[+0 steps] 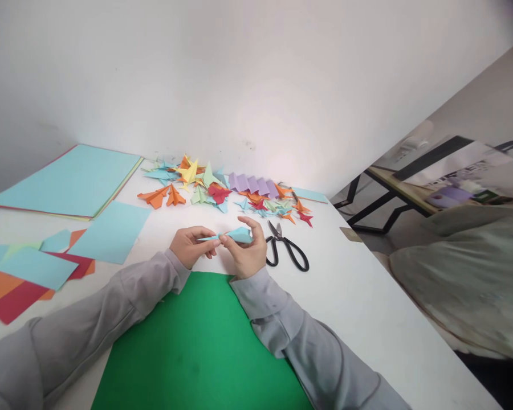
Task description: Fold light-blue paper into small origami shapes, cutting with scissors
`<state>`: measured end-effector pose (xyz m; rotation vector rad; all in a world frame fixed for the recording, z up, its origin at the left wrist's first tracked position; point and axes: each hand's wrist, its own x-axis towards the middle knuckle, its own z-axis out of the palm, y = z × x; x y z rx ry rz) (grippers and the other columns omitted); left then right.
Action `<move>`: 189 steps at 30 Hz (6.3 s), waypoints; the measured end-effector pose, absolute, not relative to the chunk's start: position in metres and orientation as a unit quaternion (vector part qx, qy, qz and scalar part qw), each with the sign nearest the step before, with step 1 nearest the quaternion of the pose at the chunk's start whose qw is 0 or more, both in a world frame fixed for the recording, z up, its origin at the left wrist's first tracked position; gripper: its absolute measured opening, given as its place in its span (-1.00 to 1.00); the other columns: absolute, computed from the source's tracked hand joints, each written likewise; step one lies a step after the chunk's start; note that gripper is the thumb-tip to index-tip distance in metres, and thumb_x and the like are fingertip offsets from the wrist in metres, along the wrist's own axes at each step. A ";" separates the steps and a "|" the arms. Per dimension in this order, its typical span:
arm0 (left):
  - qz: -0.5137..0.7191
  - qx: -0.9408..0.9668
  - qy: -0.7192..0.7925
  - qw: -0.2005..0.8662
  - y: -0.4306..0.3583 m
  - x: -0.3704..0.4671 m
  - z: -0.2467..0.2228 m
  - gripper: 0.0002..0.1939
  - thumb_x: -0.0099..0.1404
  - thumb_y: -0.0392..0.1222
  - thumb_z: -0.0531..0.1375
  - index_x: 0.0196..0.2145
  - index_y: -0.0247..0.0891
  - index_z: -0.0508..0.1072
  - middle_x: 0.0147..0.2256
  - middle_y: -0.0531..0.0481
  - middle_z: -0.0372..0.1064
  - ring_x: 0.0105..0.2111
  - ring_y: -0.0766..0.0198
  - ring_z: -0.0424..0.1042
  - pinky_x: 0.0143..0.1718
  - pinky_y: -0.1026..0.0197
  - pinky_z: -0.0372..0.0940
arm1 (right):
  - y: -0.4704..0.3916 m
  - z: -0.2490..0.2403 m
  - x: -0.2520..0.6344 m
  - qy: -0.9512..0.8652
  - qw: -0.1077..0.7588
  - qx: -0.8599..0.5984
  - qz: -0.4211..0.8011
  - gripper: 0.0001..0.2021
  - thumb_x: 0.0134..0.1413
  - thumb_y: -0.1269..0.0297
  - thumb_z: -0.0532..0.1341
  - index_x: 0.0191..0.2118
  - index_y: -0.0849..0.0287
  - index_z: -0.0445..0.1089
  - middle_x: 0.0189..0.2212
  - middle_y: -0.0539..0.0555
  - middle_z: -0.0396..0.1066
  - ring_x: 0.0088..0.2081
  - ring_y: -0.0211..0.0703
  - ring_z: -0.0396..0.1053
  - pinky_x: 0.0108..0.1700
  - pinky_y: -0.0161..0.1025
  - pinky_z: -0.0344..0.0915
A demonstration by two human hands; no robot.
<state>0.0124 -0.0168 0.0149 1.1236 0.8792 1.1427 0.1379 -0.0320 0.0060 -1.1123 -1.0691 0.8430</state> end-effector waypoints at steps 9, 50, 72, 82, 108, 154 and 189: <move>0.478 0.522 0.379 0.596 -0.015 0.003 0.017 -0.73 -0.22 -0.12 0.34 -0.61 -0.37 0.41 -0.76 0.04 0.31 -0.74 0.37 0.28 -0.70 0.30 0.25 | -0.030 0.002 0.148 -0.545 0.626 -0.405 0.383 -0.45 -0.23 0.15 0.29 -0.04 0.12 0.17 -0.36 0.06 0.42 -0.36 -0.14 0.39 -0.25 -0.13 0.31; 0.414 0.584 0.389 0.580 -0.011 -0.006 0.017 -0.64 -0.06 -0.02 0.24 -0.75 -0.36 0.32 -0.85 0.11 0.15 -0.84 0.50 0.08 -0.79 0.39 0.00 | -0.039 0.009 0.140 -0.531 0.439 -0.449 0.569 -0.79 -0.41 0.23 0.38 -0.63 0.25 0.40 -0.72 -0.02 0.38 -0.70 -0.33 0.24 -0.66 -0.37 0.17; 0.510 0.544 0.339 0.574 -0.016 0.006 0.010 -0.78 -0.13 -0.18 0.30 -0.49 -0.38 0.48 -0.50 0.02 0.33 -0.60 0.43 0.28 -0.61 0.33 0.22 | -0.036 0.002 0.135 -0.477 0.570 -0.464 0.483 -0.83 -0.31 0.19 0.30 -0.61 0.20 0.45 -0.72 -0.07 0.28 -0.64 -0.37 0.16 -0.59 -0.37 0.11; 0.432 0.462 0.367 0.682 -0.014 0.004 0.008 -0.69 -0.21 -0.12 0.34 -0.49 -0.39 0.49 -0.70 0.08 0.28 -0.69 0.44 0.23 -0.66 0.35 0.16 | -0.033 0.005 0.146 -0.494 0.540 -0.475 0.489 -0.72 -0.20 0.12 0.25 -0.65 0.24 0.39 -0.73 -0.01 0.30 -0.69 -0.36 0.17 -0.61 -0.35 0.12; 0.408 0.469 0.335 0.708 -0.015 0.001 0.014 -0.62 -0.24 -0.24 0.35 -0.35 -0.37 0.53 -0.56 -0.03 0.44 -0.65 0.42 0.29 -0.62 0.34 0.18 | -0.023 -0.005 0.157 -0.482 0.530 -0.400 0.571 -0.87 -0.22 0.26 0.27 -0.59 0.22 0.42 -0.67 0.00 0.41 -0.62 -0.32 0.29 -0.51 -0.34 0.21; 0.499 0.480 0.381 0.613 -0.022 0.010 0.019 -0.69 -0.31 -0.35 0.34 -0.48 -0.42 0.50 -0.66 0.06 0.35 -0.68 0.46 0.29 -0.65 0.37 0.24 | -0.019 -0.007 0.155 -0.439 0.547 -0.339 0.627 -0.83 -0.27 0.20 0.33 -0.58 0.20 0.45 -0.68 -0.02 0.39 -0.61 -0.34 0.31 -0.51 -0.37 0.23; 0.464 0.533 0.384 0.594 -0.022 0.008 0.017 -0.76 -0.28 -0.28 0.36 -0.62 -0.38 0.39 -0.69 0.07 0.34 -0.68 0.47 0.28 -0.64 0.40 0.19 | -0.019 -0.005 0.157 -0.507 0.524 -0.338 0.596 -0.88 -0.29 0.25 0.34 -0.57 0.18 0.47 -0.63 -0.02 0.40 -0.58 -0.32 0.31 -0.49 -0.34 0.23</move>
